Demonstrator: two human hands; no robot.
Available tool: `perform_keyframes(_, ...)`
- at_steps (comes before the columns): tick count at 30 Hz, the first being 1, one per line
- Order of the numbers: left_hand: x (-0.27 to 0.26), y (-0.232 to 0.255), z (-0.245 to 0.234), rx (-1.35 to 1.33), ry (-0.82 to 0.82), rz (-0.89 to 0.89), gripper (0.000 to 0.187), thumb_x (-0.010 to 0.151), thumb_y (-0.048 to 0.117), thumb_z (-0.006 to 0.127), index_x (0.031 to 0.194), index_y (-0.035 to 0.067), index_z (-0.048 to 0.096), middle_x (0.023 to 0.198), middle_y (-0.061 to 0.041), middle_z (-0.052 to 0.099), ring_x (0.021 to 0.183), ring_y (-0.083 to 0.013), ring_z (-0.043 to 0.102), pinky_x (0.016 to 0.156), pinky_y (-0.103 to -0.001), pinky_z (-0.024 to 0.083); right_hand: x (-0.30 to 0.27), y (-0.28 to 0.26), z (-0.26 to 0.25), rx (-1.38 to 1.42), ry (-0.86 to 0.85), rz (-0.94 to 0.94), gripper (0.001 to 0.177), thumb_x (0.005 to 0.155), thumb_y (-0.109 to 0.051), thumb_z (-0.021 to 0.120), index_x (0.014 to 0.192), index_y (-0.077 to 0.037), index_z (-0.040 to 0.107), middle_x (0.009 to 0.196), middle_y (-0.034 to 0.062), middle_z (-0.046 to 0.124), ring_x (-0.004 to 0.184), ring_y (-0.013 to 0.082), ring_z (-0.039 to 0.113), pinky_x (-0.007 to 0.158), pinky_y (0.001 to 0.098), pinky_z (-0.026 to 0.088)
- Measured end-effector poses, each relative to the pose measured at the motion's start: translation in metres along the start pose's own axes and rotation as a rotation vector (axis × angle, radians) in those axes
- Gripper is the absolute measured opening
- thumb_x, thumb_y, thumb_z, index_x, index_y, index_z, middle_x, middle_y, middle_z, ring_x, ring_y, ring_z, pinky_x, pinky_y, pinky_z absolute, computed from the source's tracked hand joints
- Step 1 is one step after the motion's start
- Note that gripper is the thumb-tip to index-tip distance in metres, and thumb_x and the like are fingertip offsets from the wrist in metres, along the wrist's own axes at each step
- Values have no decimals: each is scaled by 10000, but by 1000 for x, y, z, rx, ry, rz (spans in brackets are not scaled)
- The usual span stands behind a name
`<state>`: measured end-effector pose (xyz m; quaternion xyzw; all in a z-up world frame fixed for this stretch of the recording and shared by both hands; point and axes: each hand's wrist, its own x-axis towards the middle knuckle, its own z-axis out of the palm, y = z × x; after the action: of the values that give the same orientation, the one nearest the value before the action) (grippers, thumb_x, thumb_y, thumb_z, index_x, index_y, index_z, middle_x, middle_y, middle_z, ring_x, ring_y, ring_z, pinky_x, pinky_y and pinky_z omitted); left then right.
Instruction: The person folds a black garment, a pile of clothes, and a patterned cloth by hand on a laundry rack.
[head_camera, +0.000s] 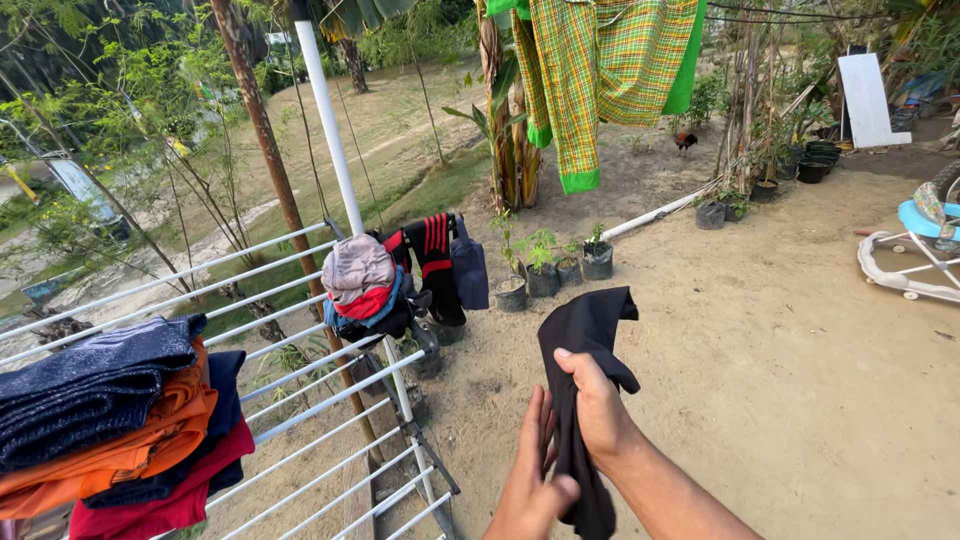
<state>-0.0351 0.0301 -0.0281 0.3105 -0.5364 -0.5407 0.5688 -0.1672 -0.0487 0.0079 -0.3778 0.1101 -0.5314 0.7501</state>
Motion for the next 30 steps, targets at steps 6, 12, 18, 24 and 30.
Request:
perform_keyframes(6,-14,46,29,518,95,-37,1182,740,202,809,1574,-13,0,1551,-245,411,1473,-312,435,1167,-356,353,0,1,38,-106,274,-45,345,975,-328,530,953,-7,657,955,45,675,870,129,611,816,305,503)
perform_keyframes(12,7,38,20,464,416,-369,658,934,203,589,1557,73,423,1326,-207,688,1254,-285,668,1060,-367,480,-6,-3,61,-584,552,-186,484,1008,-384,545,959,83,664,1069,41,644,999,112,532,900,269,442)
perform_keyframes(18,11,24,20,-409,507,-475,451,1007,276,429,1192,-14,721,1103,-137,780,973,-232,740,889,-400,571,-26,-2,85,-785,704,-64,688,965,-552,480,1119,78,712,1215,147,731,1167,182,632,999,312,463)
perform_keyframes(24,15,55,17,-873,353,-275,335,1007,287,507,1082,13,685,1005,-119,765,903,-241,724,848,-402,581,-60,28,61,-992,732,242,873,949,-678,416,1272,77,709,1385,245,683,1386,247,574,1124,311,401)
perform_keyframes(30,19,93,3,-673,406,-287,345,1006,283,526,1132,31,726,978,-86,769,865,-227,707,801,-376,569,-76,46,7,-490,795,570,907,914,-650,403,1671,-209,170,1744,85,106,1610,331,43,1303,497,88)
